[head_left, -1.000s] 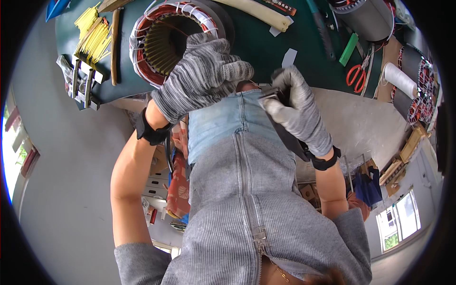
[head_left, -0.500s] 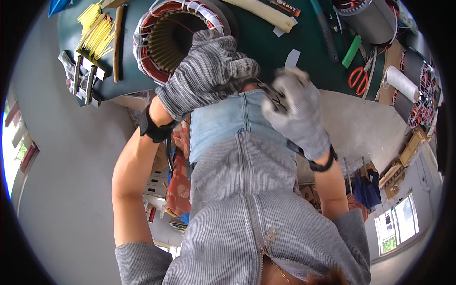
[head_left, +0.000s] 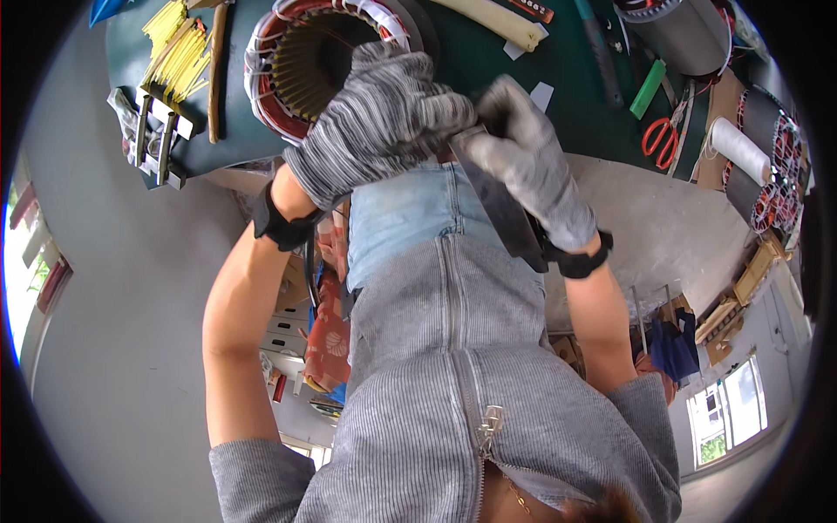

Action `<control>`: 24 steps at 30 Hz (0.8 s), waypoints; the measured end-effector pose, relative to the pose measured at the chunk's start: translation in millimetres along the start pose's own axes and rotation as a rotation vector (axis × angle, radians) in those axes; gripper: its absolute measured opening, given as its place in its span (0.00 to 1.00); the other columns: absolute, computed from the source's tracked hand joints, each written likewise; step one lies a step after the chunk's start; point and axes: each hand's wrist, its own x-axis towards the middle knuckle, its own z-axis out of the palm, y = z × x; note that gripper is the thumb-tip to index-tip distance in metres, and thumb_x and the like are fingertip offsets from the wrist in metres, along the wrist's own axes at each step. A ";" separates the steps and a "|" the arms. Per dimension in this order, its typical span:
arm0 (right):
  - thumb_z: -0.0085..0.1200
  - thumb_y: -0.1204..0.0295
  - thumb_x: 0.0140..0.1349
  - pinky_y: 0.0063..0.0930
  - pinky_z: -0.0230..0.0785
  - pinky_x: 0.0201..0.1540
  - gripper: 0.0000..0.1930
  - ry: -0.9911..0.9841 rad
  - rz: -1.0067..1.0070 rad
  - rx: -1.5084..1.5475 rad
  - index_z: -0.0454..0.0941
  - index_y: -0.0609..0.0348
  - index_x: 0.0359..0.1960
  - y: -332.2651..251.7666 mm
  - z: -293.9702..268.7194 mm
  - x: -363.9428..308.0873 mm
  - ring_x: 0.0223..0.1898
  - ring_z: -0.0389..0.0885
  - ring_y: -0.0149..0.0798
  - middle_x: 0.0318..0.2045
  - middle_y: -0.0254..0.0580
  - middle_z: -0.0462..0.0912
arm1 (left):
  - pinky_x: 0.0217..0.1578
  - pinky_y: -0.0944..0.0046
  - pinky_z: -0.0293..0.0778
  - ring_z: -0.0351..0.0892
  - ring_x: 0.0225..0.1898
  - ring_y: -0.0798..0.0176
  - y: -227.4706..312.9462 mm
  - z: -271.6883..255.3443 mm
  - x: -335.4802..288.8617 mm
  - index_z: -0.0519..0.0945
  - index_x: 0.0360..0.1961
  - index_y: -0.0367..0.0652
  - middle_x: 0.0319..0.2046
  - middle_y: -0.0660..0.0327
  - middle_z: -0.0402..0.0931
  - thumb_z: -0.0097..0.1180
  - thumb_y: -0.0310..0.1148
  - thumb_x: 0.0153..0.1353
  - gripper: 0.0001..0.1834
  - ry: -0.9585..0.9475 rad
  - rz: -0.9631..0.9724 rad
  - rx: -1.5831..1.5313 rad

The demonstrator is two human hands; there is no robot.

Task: Assembling and marking an electric motor stator using various tools.

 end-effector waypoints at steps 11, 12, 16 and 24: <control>0.60 0.74 0.39 0.33 0.69 0.28 0.17 0.193 -0.464 -0.677 0.65 0.59 0.30 12.4 -10.5 -26.6 0.26 0.73 0.46 0.27 0.45 0.70 | 0.42 0.53 0.59 0.68 0.35 0.55 6.4 -6.8 4.6 0.78 0.37 0.49 0.28 0.61 0.71 0.59 0.31 0.44 0.15 -0.051 -0.051 0.033; 0.59 0.74 0.40 0.32 0.70 0.28 0.15 0.218 -0.350 -0.671 0.66 0.59 0.28 6.5 -10.0 -31.1 0.27 0.75 0.47 0.28 0.46 0.72 | 0.42 0.53 0.59 0.69 0.35 0.55 5.2 -6.3 4.4 0.78 0.37 0.50 0.28 0.61 0.71 0.59 0.31 0.44 0.15 -0.051 -0.053 0.024; 0.59 0.77 0.40 0.33 0.72 0.30 0.13 0.205 -0.538 -0.708 0.69 0.59 0.28 9.5 3.3 -7.8 0.28 0.77 0.47 0.31 0.46 0.76 | 0.42 0.53 0.59 0.68 0.35 0.55 6.4 -1.2 3.8 0.78 0.38 0.50 0.28 0.61 0.71 0.58 0.32 0.45 0.15 0.008 -0.023 -0.002; 0.54 0.75 0.44 0.27 0.64 0.28 0.10 0.068 -0.035 -0.084 0.66 0.59 0.28 -4.5 1.9 -0.6 0.25 0.70 0.30 0.20 0.37 0.68 | 0.39 0.54 0.61 0.69 0.32 0.54 -2.1 -0.3 8.1 0.79 0.35 0.48 0.25 0.61 0.69 0.58 0.32 0.46 0.12 0.055 -0.002 -0.097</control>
